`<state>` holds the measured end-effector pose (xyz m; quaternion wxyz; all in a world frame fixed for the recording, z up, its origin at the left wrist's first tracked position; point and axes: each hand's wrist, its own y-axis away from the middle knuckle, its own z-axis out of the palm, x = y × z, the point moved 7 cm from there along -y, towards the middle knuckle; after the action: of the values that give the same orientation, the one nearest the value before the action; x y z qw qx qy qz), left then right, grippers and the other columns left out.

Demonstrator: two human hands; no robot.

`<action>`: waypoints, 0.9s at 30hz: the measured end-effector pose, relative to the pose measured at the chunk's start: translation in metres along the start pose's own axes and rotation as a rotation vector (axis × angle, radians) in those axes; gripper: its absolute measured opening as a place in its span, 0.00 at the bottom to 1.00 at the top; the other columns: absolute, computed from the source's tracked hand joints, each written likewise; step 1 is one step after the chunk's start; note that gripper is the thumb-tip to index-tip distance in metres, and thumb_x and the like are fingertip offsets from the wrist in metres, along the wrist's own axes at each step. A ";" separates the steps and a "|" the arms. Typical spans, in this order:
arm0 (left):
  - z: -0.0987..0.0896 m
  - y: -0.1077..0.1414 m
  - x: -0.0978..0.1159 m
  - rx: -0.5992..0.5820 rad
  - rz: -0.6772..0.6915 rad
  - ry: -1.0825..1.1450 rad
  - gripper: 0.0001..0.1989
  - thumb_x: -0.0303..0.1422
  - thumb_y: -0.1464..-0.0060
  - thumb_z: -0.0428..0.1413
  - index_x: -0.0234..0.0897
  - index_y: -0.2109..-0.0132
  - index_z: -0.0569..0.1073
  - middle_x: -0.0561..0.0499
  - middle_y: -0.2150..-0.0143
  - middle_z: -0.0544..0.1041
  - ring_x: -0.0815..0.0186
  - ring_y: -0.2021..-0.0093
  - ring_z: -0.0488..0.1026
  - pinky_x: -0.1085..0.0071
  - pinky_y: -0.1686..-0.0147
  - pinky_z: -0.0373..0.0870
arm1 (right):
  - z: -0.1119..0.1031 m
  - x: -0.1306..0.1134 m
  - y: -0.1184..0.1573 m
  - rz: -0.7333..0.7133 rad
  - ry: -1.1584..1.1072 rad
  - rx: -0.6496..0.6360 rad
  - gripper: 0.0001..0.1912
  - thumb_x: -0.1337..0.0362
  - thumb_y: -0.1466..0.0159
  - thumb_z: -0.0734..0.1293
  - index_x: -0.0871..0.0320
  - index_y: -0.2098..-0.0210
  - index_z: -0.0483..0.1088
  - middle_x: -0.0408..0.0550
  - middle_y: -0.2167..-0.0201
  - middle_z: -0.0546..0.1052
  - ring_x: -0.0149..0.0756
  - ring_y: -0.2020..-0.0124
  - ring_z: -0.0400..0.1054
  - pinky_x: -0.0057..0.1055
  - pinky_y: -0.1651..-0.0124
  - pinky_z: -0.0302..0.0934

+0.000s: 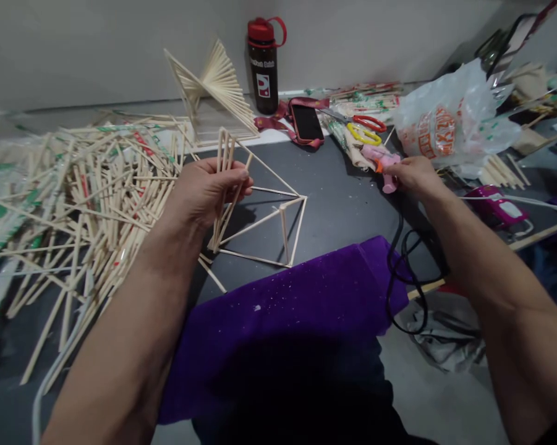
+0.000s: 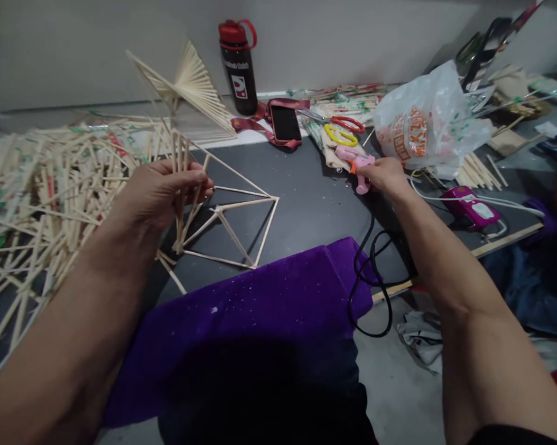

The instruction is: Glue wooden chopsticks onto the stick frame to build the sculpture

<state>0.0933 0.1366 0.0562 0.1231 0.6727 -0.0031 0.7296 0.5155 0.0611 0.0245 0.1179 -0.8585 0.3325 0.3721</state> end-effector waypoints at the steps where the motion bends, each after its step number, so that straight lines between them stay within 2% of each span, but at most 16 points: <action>1: 0.000 0.000 0.000 0.000 0.000 0.002 0.05 0.22 0.57 0.63 0.33 0.70 0.75 0.50 0.78 0.78 0.70 0.79 0.76 0.78 0.77 0.71 | -0.001 -0.003 0.001 -0.012 -0.072 0.016 0.10 0.71 0.41 0.71 0.62 0.77 0.68 0.42 0.84 0.67 0.27 0.82 0.59 0.25 0.77 0.55; 4: 0.000 -0.001 0.000 -0.002 0.000 0.014 0.05 0.22 0.59 0.63 0.32 0.71 0.75 0.50 0.79 0.77 0.70 0.79 0.76 0.79 0.78 0.70 | -0.004 -0.010 0.011 -0.074 -0.260 0.047 0.05 0.72 0.39 0.67 0.62 0.72 0.69 0.44 0.77 0.73 0.27 0.79 0.65 0.24 0.76 0.60; 7: 0.000 -0.001 0.000 0.002 0.003 0.015 0.06 0.23 0.59 0.63 0.33 0.71 0.75 0.51 0.78 0.77 0.70 0.78 0.76 0.77 0.76 0.72 | -0.009 -0.019 0.032 -0.202 -0.426 0.063 0.03 0.72 0.41 0.69 0.61 0.68 0.70 0.42 0.74 0.74 0.25 0.78 0.65 0.23 0.74 0.61; 11: -0.001 0.003 0.000 0.021 -0.004 -0.009 0.06 0.23 0.58 0.63 0.35 0.70 0.74 0.53 0.78 0.76 0.70 0.77 0.75 0.76 0.74 0.72 | -0.004 -0.046 0.073 -0.457 -0.540 -0.106 0.05 0.67 0.43 0.73 0.59 0.69 0.74 0.41 0.76 0.73 0.22 0.80 0.61 0.21 0.78 0.53; 13: 0.000 0.004 0.000 0.002 -0.001 -0.025 0.06 0.24 0.57 0.63 0.35 0.69 0.74 0.53 0.77 0.76 0.71 0.77 0.75 0.76 0.74 0.71 | -0.001 -0.059 0.087 -0.459 -0.557 -0.142 0.05 0.65 0.45 0.74 0.59 0.72 0.75 0.41 0.79 0.72 0.24 0.82 0.61 0.22 0.80 0.51; 15: 0.002 0.003 -0.001 -0.042 0.028 -0.036 0.06 0.26 0.56 0.63 0.35 0.68 0.73 0.54 0.77 0.77 0.72 0.77 0.74 0.77 0.74 0.70 | 0.004 -0.075 0.096 -0.446 -0.654 -0.172 0.05 0.66 0.49 0.74 0.59 0.75 0.75 0.44 0.80 0.73 0.28 0.82 0.65 0.24 0.81 0.56; 19: 0.001 0.001 -0.003 -0.090 0.063 -0.048 0.07 0.28 0.55 0.63 0.34 0.67 0.73 0.54 0.75 0.77 0.73 0.76 0.75 0.76 0.72 0.70 | 0.030 -0.116 0.108 -0.459 -0.825 -0.388 0.10 0.66 0.47 0.71 0.61 0.65 0.80 0.50 0.69 0.80 0.35 0.75 0.75 0.27 0.77 0.66; 22: 0.002 0.001 -0.005 -0.109 0.060 -0.042 0.07 0.28 0.56 0.63 0.34 0.68 0.73 0.54 0.76 0.77 0.73 0.76 0.75 0.76 0.73 0.68 | 0.050 -0.135 0.115 -0.453 -0.828 -0.464 0.09 0.67 0.44 0.70 0.61 0.63 0.80 0.52 0.62 0.82 0.33 0.73 0.77 0.23 0.78 0.65; 27: 0.003 0.000 -0.007 -0.126 0.088 -0.059 0.06 0.28 0.55 0.62 0.34 0.67 0.73 0.54 0.76 0.77 0.73 0.76 0.74 0.77 0.74 0.67 | 0.066 -0.153 0.129 -0.551 -0.780 -0.504 0.05 0.69 0.40 0.69 0.60 0.66 0.78 0.48 0.65 0.82 0.28 0.77 0.74 0.23 0.77 0.65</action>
<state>0.0972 0.1349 0.0498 0.1329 0.6839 -0.0824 0.7126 0.3167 0.0678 0.0947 0.1163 -0.7138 -0.0729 0.6868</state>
